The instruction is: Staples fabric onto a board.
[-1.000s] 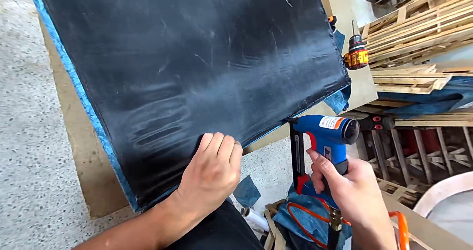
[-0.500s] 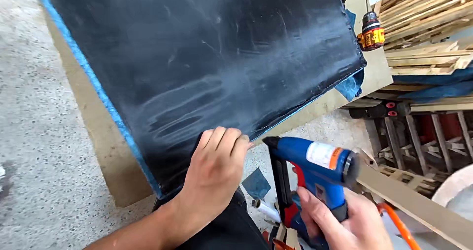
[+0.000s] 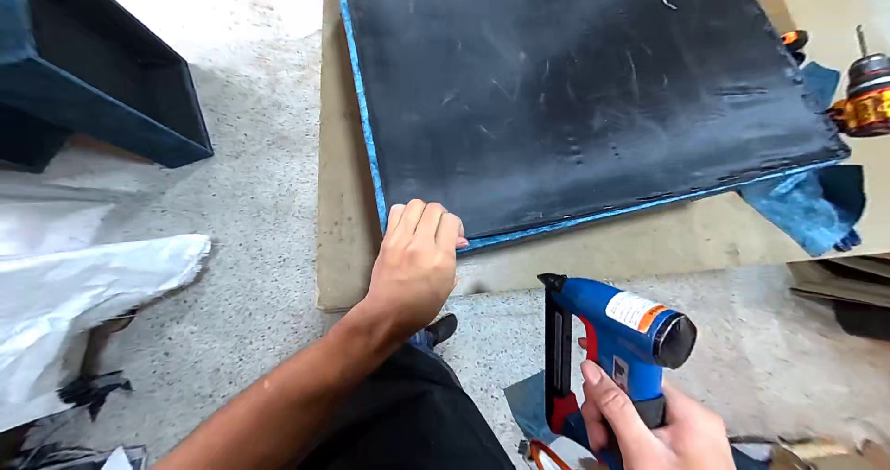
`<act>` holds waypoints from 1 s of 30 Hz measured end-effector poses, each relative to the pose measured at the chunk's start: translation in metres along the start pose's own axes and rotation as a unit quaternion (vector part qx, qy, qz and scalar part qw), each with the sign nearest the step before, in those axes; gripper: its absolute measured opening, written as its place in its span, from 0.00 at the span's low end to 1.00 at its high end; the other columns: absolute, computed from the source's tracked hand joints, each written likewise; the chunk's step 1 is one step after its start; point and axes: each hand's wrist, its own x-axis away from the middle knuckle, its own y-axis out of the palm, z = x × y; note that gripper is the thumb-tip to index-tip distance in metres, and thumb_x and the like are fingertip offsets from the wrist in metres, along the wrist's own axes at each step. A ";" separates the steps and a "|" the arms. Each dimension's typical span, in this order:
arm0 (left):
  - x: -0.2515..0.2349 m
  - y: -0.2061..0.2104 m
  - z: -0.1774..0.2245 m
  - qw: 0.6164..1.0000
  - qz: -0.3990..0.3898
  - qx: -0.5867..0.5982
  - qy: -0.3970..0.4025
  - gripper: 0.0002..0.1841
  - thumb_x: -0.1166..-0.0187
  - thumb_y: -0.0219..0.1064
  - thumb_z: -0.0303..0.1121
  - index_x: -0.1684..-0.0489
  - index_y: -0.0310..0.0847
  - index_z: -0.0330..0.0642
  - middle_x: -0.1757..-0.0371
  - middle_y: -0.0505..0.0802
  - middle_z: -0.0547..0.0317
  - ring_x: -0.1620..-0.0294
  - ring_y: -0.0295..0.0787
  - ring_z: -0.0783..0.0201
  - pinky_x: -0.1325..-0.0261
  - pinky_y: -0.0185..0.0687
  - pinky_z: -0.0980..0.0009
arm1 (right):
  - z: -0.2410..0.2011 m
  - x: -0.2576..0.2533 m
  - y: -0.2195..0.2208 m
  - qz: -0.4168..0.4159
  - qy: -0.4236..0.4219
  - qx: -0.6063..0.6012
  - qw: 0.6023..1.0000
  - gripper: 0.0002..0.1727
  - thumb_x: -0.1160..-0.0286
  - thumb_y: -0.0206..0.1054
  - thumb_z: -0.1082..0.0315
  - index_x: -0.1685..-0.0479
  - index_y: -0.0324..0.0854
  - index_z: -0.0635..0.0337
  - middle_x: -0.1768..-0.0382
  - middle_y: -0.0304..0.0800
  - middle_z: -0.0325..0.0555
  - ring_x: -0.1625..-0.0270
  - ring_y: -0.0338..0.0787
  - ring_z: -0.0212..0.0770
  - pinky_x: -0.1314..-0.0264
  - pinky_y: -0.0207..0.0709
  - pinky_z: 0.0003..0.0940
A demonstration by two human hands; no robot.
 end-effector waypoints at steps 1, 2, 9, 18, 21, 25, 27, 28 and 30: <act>0.000 -0.001 -0.002 1.000 -0.010 0.002 0.021 0.10 0.14 0.61 0.32 0.67 0.84 0.41 0.63 0.88 0.52 0.55 0.84 0.50 0.49 0.77 0.57 | -0.003 -0.001 0.002 0.011 -0.007 0.000 1.000 0.14 0.17 0.69 0.58 0.53 0.85 0.62 0.82 0.89 0.41 0.84 0.88 0.42 0.84 0.87 0.41; 0.000 -0.001 -0.004 0.999 -0.015 0.009 0.043 0.10 0.14 0.61 0.31 0.66 0.84 0.40 0.63 0.88 0.52 0.54 0.84 0.50 0.48 0.77 0.57 | -0.008 -0.002 0.004 0.026 -0.013 0.004 1.000 0.15 0.17 0.69 0.56 0.52 0.86 0.61 0.81 0.89 0.40 0.84 0.88 0.41 0.84 0.87 0.40; 0.003 -0.004 -0.021 0.987 0.002 0.078 0.138 0.08 0.16 0.62 0.29 0.60 0.88 0.36 0.58 0.91 0.50 0.52 0.88 0.51 0.44 0.82 0.57 | -0.040 -0.034 0.009 0.102 -0.052 0.127 0.985 0.20 0.21 0.66 0.40 0.62 0.88 0.46 0.84 0.87 0.29 0.86 0.85 0.33 0.89 0.82 0.35; 0.002 -0.001 -0.031 0.979 0.020 0.139 0.150 0.09 0.15 0.63 0.31 0.61 0.88 0.38 0.59 0.92 0.51 0.53 0.88 0.52 0.46 0.82 0.55 | -0.069 -0.038 0.024 0.035 -0.005 0.176 0.984 0.18 0.19 0.65 0.42 0.60 0.88 0.45 0.81 0.88 0.28 0.83 0.87 0.30 0.84 0.86 0.35; 0.003 -0.005 -0.033 0.979 0.003 0.167 0.118 0.07 0.17 0.64 0.33 0.64 0.88 0.47 0.41 0.93 0.55 0.29 0.84 0.51 0.24 0.71 0.45 | -0.081 -0.028 0.037 0.014 0.000 0.178 0.984 0.16 0.19 0.67 0.47 0.62 0.87 0.48 0.80 0.89 0.29 0.81 0.88 0.29 0.81 0.86 0.34; 0.017 -0.018 -0.047 0.955 -0.126 0.205 0.172 0.10 0.12 0.57 0.30 0.58 0.86 0.42 0.19 0.82 0.53 0.11 0.68 0.51 0.10 0.57 0.36 | -0.101 -0.015 0.047 0.012 0.013 0.182 0.983 0.16 0.19 0.70 0.51 0.56 0.89 0.55 0.76 0.93 0.35 0.78 0.91 0.31 0.76 0.89 0.36; 0.026 -0.022 -0.059 0.941 -0.159 0.193 0.227 0.11 0.12 0.53 0.25 0.59 0.83 0.42 0.19 0.83 0.56 0.14 0.73 0.58 0.10 0.58 0.43 | -0.109 -0.010 0.051 0.020 0.022 0.181 0.983 0.16 0.19 0.71 0.53 0.54 0.89 0.58 0.73 0.94 0.39 0.75 0.92 0.33 0.73 0.90 0.38; 0.028 -0.024 -0.064 0.936 -0.169 0.190 0.243 0.11 0.13 0.53 0.24 0.59 0.83 0.42 0.22 0.86 0.54 0.18 0.78 0.58 0.10 0.58 0.46 | -0.112 -0.009 0.054 0.027 0.027 0.181 0.983 0.16 0.20 0.71 0.53 0.54 0.89 0.59 0.72 0.94 0.41 0.74 0.92 0.33 0.72 0.90 0.39; 0.028 -0.025 -0.070 0.929 -0.183 0.181 0.267 0.12 0.13 0.53 0.23 0.59 0.84 0.40 0.25 0.87 0.49 0.22 0.82 0.55 0.11 0.61 0.49 | -0.113 -0.009 0.060 0.032 0.031 0.198 0.979 0.17 0.20 0.72 0.53 0.55 0.89 0.59 0.72 0.94 0.42 0.73 0.93 0.32 0.70 0.89 0.38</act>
